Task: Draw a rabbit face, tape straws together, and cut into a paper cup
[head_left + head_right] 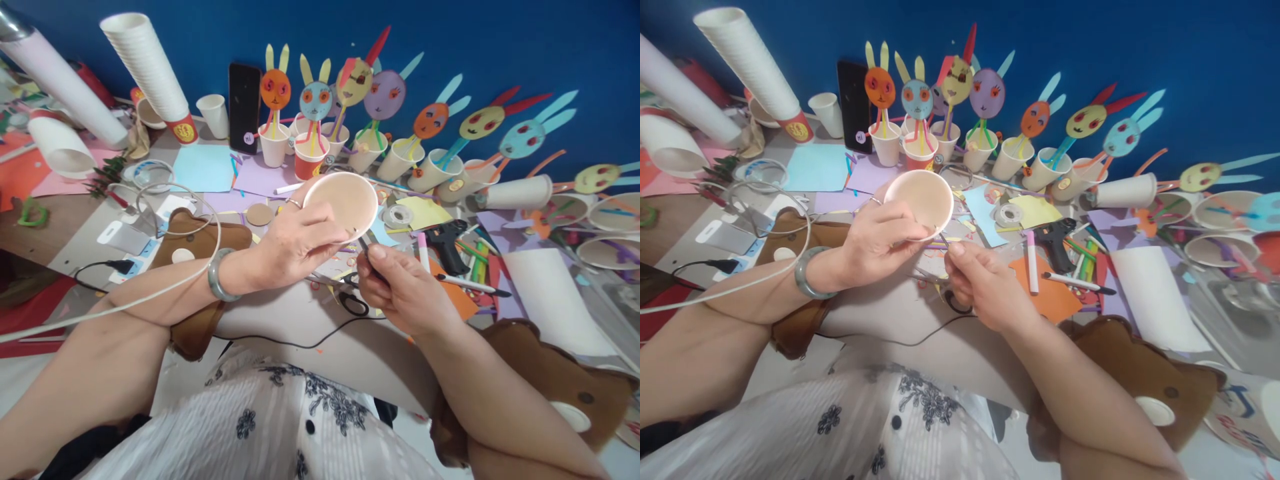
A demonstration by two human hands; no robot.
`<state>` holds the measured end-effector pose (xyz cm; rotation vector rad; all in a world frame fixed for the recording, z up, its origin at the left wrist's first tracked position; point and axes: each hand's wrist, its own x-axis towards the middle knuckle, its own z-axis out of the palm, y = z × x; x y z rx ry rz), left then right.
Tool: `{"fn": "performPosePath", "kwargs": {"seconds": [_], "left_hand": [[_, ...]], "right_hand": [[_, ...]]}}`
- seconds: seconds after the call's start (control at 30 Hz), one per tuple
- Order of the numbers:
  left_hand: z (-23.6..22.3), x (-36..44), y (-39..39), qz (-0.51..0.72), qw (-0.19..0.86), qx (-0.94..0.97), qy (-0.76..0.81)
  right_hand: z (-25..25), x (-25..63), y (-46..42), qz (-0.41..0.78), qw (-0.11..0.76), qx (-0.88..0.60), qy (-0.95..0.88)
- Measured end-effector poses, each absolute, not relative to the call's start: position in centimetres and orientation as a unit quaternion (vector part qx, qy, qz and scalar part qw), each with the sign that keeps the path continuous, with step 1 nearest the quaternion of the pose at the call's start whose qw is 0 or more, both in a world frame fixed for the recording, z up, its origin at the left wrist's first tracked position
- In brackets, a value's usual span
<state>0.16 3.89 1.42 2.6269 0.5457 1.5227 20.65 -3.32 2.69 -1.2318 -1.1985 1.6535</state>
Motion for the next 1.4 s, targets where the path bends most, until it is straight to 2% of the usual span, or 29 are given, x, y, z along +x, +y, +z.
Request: {"fn": "performPosePath", "kwargs": {"seconds": [0.1,0.17,0.37,0.53,0.6,0.7,0.83,0.93,1.17,1.4], "left_hand": [[1.4,0.2,3.8,0.483,0.018,0.857,0.176],[1.4,0.1,3.8,0.481,0.013,0.857,0.184],[1.0,-0.1,4.0,0.454,-0.015,0.867,0.205],[1.3,-0.3,4.3,0.481,-0.001,0.850,0.215],[1.6,-0.3,4.6,0.498,0.050,0.834,0.231],[1.8,-0.1,5.1,0.522,0.183,0.795,0.251],[1.5,0.2,5.6,0.494,0.388,0.737,0.250],[1.5,0.3,5.5,0.455,0.493,0.703,0.235],[3.1,0.2,4.6,0.379,0.613,0.642,0.261],[3.2,0.4,4.4,0.353,0.654,0.619,0.254]], "right_hand": [[2.3,20.8,-3.5,0.499,0.402,-0.534,-0.551],[2.1,20.8,-3.6,0.447,0.406,-0.551,-0.576],[2.1,20.4,-3.4,0.591,0.389,-0.488,-0.510],[1.8,20.4,-3.6,0.508,0.398,-0.521,-0.558],[1.7,20.4,-3.6,0.472,0.387,-0.532,-0.587],[1.7,20.4,-3.8,0.458,0.379,-0.533,-0.602],[1.7,20.6,-3.9,0.447,0.419,-0.518,-0.597],[1.8,20.8,-3.9,0.442,0.456,-0.502,-0.587],[1.3,21.2,-3.7,0.442,0.513,-0.477,-0.560],[0.7,21.5,-3.5,0.434,0.526,-0.472,-0.558]]}}
